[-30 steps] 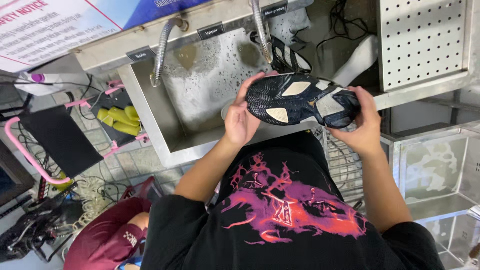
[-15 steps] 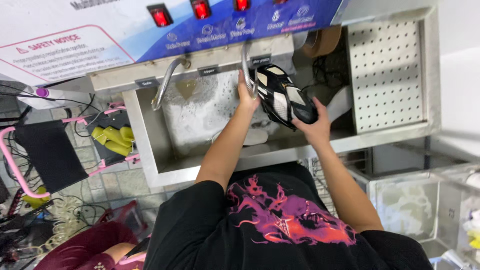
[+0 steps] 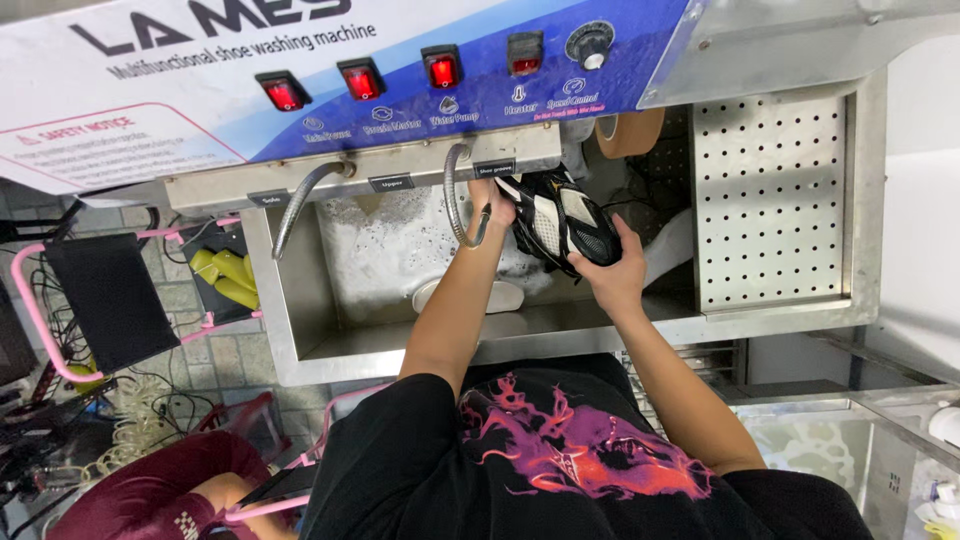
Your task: The person uses a handheld spray nozzle to rinse a black and white sneaker under a shoe washing machine. They rotate the shoe to spray water on the sole, sides, and interior, then place it in the sink basin.
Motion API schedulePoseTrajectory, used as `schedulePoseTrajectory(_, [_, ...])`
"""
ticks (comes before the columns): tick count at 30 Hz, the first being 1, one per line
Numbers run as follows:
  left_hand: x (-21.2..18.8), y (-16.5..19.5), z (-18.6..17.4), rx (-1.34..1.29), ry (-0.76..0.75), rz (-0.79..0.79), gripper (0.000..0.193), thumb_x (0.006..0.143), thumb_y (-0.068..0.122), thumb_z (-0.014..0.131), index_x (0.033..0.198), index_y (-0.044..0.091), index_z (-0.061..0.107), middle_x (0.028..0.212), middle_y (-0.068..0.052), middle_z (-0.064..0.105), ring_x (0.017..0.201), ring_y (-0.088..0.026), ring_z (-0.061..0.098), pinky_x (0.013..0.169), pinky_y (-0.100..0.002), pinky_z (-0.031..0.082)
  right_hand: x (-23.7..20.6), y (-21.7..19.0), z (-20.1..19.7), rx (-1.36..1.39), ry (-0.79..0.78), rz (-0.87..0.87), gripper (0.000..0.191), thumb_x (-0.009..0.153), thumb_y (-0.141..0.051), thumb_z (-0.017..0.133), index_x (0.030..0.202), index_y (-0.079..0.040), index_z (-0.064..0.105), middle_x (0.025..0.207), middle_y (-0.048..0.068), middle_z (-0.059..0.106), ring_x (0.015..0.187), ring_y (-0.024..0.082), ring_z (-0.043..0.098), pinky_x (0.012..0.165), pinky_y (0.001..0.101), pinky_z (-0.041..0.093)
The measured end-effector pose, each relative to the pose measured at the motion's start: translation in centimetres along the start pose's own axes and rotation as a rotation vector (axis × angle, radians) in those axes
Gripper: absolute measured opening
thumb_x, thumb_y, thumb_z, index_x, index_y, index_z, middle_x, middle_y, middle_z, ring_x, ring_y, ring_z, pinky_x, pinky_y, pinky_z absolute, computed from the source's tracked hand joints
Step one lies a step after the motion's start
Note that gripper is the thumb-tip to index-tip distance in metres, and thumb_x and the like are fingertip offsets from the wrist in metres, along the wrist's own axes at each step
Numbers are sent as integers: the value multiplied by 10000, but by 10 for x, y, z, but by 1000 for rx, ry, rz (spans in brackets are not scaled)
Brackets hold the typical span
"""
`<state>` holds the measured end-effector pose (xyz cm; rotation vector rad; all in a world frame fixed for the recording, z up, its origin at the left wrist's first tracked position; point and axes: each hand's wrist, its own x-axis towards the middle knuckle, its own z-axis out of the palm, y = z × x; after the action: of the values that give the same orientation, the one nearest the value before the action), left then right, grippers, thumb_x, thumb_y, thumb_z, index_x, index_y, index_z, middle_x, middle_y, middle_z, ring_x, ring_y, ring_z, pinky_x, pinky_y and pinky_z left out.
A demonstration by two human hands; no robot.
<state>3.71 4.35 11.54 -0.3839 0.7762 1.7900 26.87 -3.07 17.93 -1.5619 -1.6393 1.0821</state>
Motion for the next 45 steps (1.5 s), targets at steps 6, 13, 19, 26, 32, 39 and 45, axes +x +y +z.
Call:
schedulePoseTrajectory(6, [-8,1,-11,25,23,-67,371,1041,337,449,1182,58,647,1108,-88,694,1012,-248,663,922,-399,549,-13,5,-6,-9,-22,15,921,695,-203,916,1471,65,498,1306,178,602,1184,261,624,1033,353,501])
schedulePoseTrajectory(13, [-9,3,-20,73,-55,39,480,1087,419,400,1338,52,580,1256,-97,636,1161,-259,598,1019,-400,496,-26,30,9,154,-64,96,929,725,-168,903,1505,54,451,1372,193,590,1240,244,618,1057,342,506])
schedulePoseTrajectory(19, [-9,2,-23,15,-25,-37,578,1066,501,379,1378,40,536,1349,-131,578,1249,-287,540,1081,-414,450,-33,46,16,305,-91,183,918,745,-107,881,1516,71,417,1370,196,608,1241,234,617,1069,332,498])
schedulePoseTrajectory(26, [-10,1,-27,169,-25,42,457,1073,345,377,1400,56,513,1407,-116,555,1324,-244,502,1131,-378,389,-32,66,19,502,-160,346,865,757,-10,816,1523,41,418,1426,179,558,1293,237,566,1096,342,467])
schedulePoseTrajectory(32, [-11,7,-25,168,-154,136,406,1102,231,393,1415,-5,502,1441,-177,547,1355,-301,507,1187,-435,402,-31,75,21,520,-198,383,881,751,42,793,1538,46,398,1446,180,549,1323,245,547,1102,343,453])
schedulePoseTrajectory(39, [-21,17,-28,171,-52,5,442,1101,263,346,1450,22,471,1399,-140,571,1285,-266,557,1104,-400,462,-30,64,25,535,-236,324,931,718,86,795,1543,74,363,1476,181,522,1339,240,534,1117,343,445])
schedulePoseTrajectory(45, [-9,22,-56,390,-58,100,367,1212,250,421,1287,-96,517,1141,-174,574,990,-261,583,838,-416,550,-25,50,31,516,-253,301,939,717,73,804,1545,53,362,1474,175,522,1340,237,538,1124,343,449])
